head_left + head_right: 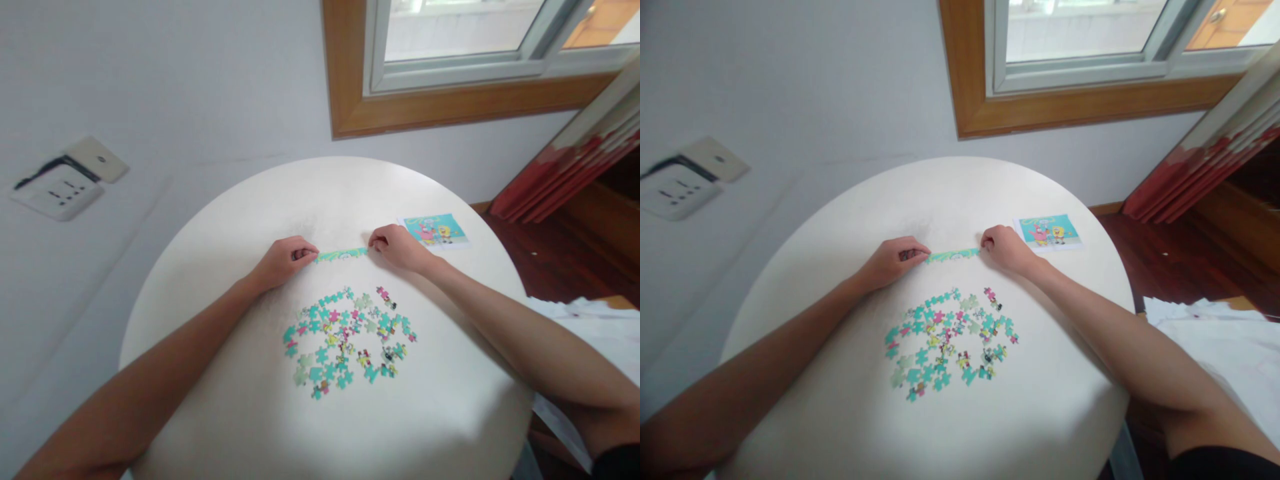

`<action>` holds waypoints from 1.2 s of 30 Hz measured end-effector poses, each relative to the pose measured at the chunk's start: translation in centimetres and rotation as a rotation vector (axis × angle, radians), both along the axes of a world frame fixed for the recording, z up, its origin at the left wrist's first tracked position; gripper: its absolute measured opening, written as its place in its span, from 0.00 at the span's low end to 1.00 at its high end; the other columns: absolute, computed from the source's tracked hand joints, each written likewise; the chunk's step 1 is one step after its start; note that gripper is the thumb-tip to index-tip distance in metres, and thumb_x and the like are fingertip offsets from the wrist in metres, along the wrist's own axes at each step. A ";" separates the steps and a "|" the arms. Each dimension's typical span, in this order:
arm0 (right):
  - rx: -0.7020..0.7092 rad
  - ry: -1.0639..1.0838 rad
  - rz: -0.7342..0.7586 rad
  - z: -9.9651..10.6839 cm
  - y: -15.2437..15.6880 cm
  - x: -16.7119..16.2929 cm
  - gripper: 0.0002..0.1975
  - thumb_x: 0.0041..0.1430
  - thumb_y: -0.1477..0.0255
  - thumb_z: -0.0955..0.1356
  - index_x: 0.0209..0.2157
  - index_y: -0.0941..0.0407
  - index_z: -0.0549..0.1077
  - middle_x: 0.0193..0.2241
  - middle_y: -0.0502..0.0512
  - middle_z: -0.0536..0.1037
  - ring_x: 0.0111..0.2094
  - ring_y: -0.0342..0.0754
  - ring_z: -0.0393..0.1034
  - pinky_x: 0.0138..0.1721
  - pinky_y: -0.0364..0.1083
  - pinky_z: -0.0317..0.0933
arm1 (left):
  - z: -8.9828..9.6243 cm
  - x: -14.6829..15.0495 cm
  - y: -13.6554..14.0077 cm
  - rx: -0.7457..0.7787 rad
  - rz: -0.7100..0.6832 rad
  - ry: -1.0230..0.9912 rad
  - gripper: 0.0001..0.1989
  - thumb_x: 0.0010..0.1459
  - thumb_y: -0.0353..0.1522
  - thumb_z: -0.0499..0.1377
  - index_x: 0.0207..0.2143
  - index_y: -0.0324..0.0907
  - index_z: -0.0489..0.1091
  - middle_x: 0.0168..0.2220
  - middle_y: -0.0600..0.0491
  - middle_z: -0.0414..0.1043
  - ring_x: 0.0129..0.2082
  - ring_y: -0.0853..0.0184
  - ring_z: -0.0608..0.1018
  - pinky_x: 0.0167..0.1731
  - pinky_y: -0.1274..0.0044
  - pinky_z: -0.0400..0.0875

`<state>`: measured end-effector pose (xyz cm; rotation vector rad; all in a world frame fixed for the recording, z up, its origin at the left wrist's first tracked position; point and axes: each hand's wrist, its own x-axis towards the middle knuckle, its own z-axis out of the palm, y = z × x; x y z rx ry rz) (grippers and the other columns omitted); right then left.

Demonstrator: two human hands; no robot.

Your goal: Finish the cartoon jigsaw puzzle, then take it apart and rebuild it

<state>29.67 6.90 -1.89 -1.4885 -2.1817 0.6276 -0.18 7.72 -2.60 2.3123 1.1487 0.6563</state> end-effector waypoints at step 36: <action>-0.021 -0.052 -0.130 2.3 -0.2 1.3 0.11 0.52 0.75 0.64 0.27 0.61 0.79 0.22 0.58 0.77 0.25 0.46 0.67 0.30 0.46 0.55 | 0.2 0.1 -0.1 0.012 -0.006 0.012 0.11 0.60 0.35 0.57 0.36 0.40 0.77 0.28 0.54 0.72 0.26 0.71 0.69 0.28 0.79 0.63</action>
